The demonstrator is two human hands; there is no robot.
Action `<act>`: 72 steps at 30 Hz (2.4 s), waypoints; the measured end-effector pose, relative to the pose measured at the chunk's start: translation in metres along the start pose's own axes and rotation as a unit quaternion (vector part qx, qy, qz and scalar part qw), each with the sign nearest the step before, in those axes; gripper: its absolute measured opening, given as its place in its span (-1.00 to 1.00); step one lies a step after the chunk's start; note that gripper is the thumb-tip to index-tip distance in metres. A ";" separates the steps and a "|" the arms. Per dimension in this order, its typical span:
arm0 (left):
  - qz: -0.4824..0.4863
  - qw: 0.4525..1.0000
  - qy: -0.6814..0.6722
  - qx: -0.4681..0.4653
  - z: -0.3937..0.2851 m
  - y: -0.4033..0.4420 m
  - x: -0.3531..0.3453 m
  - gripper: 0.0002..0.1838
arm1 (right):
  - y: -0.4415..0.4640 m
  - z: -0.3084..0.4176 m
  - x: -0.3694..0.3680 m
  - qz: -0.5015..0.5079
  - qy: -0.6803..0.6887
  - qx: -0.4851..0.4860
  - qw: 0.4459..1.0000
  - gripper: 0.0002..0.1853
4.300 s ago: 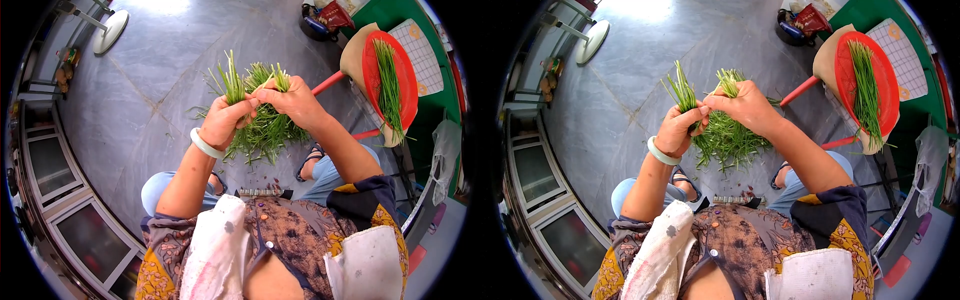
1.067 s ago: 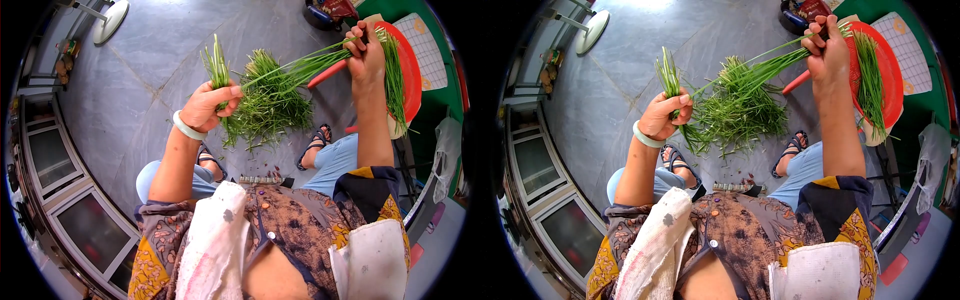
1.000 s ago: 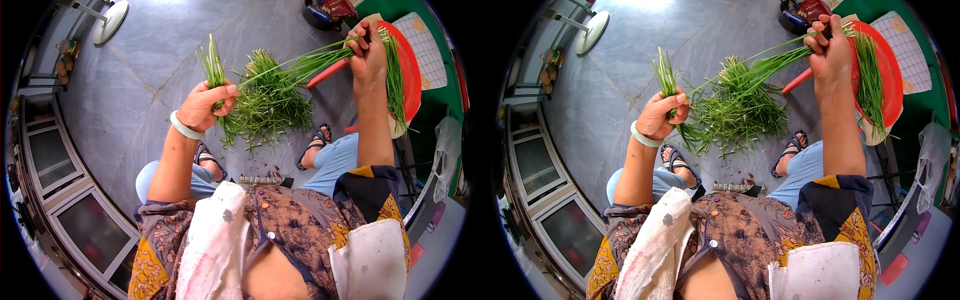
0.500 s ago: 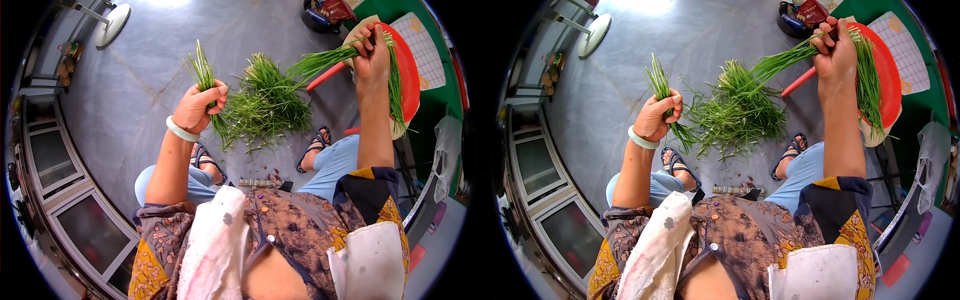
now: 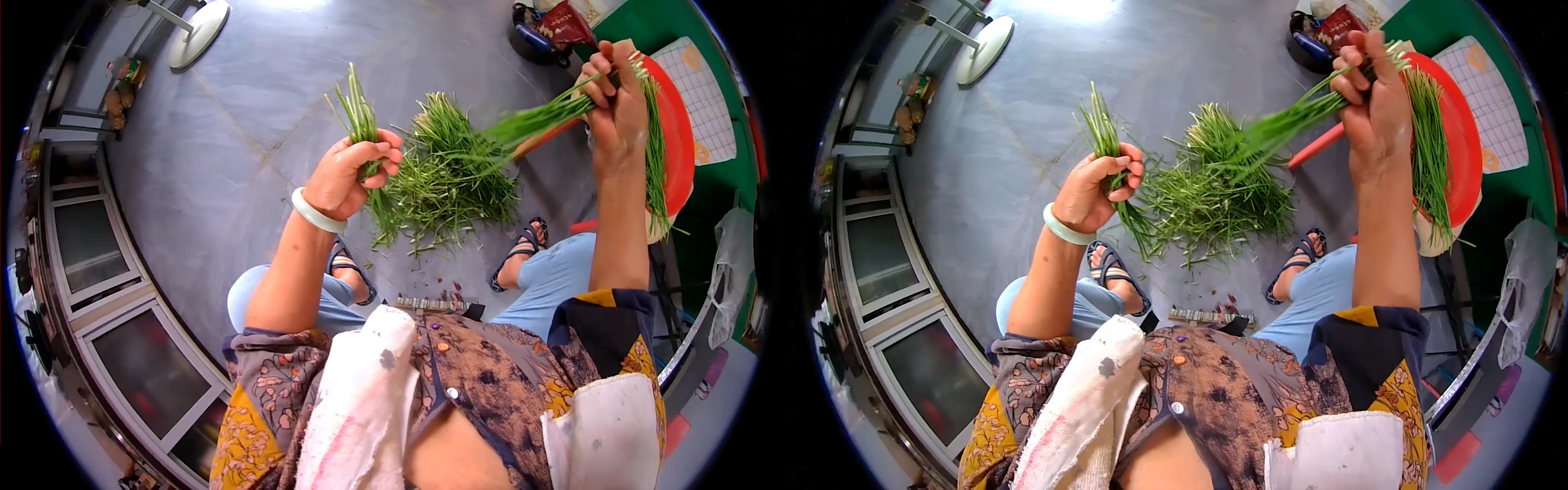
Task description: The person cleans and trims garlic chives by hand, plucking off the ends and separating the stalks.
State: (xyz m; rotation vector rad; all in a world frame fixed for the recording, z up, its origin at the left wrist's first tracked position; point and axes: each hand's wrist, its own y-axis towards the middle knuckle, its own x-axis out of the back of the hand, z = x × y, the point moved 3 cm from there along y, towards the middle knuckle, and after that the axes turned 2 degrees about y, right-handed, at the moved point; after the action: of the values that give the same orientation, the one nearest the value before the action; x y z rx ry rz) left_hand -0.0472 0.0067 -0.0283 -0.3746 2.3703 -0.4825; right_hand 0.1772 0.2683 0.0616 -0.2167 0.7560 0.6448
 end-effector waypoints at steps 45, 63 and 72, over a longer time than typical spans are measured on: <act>-0.111 0.991 0.013 -0.074 -0.003 0.008 0.023 -0.86 | -0.051 -0.098 -0.035 0.058 -0.162 -0.319 0.932 -0.71; 0.004 0.999 0.035 0.002 0.026 0.008 -0.038 -0.86 | -0.056 -0.134 -0.048 0.050 -0.160 -0.326 0.930 -0.76; 0.011 0.997 0.061 0.040 0.030 0.003 -0.037 -0.91 | -0.031 -0.101 -0.038 -0.009 -0.169 -0.228 0.959 -0.79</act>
State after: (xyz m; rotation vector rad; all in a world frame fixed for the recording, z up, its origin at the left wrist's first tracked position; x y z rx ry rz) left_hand -0.0005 0.0166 -0.0296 -0.2904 2.4603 -0.6041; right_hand 0.1179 0.1853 0.0142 -0.5221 0.2673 0.8093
